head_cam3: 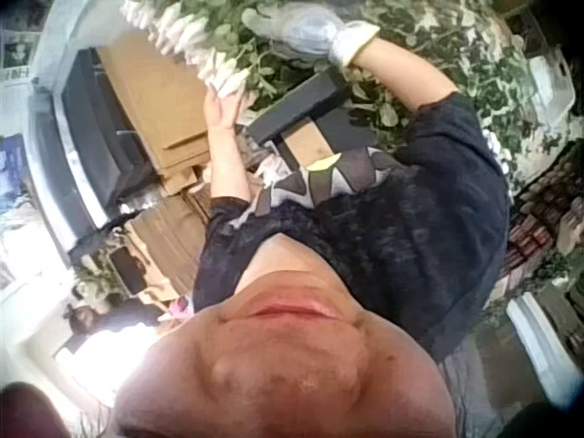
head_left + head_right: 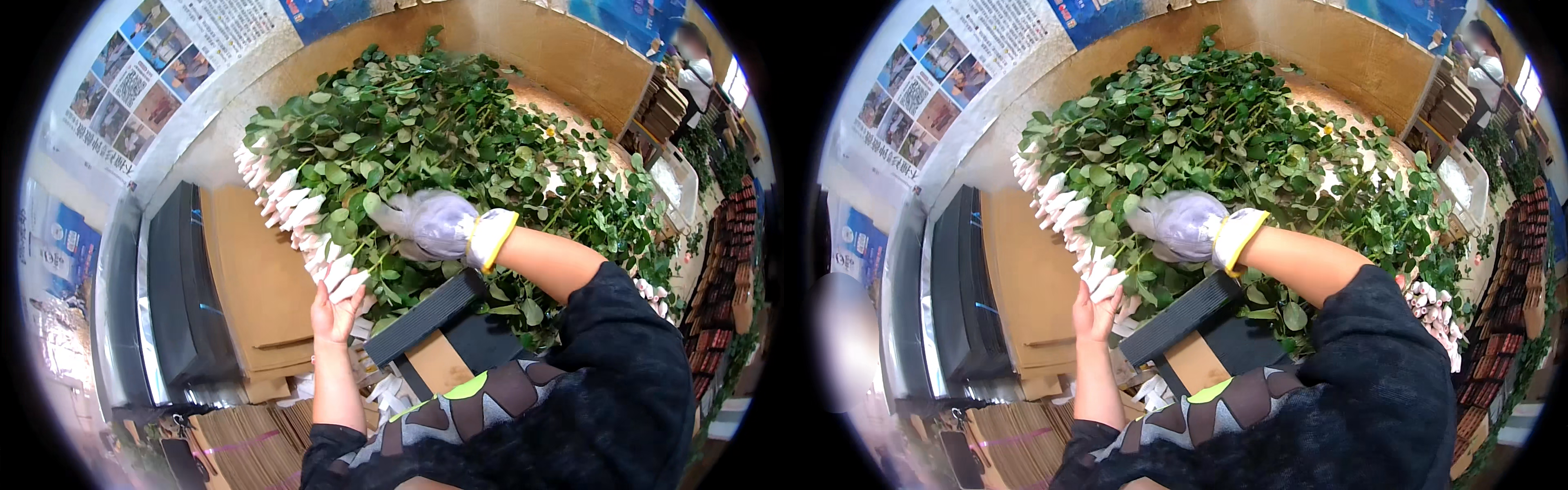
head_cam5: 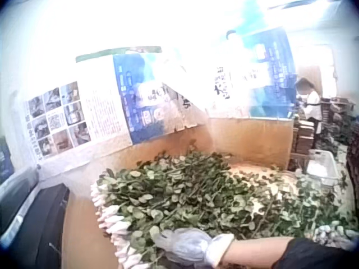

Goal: The person places several roses into a black cardboard sleeve, adds a cardboard insert, and seals the package using a tape dispenser.

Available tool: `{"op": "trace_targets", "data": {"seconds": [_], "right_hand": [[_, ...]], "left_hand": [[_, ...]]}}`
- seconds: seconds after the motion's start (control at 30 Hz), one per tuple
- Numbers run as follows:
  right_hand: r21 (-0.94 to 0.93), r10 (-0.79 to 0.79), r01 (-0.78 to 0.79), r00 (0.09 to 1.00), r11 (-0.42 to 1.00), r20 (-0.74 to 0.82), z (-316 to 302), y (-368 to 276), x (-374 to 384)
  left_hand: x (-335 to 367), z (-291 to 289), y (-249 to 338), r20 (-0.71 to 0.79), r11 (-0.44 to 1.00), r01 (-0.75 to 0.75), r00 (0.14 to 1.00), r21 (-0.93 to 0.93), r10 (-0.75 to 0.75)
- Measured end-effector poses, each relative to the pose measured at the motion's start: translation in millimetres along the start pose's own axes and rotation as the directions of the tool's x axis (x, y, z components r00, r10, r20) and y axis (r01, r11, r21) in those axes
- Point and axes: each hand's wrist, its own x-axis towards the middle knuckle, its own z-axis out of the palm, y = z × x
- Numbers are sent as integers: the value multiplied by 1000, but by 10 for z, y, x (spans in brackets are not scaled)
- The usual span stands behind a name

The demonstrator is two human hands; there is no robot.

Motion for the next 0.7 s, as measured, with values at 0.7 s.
{"op": "trace_targets", "data": {"seconds": [0.7], "right_hand": [[232,-120,112,993,966,20,-896,277,713]], "left_hand": [[860,669,357,180,-778,70,956,624,231]]}}
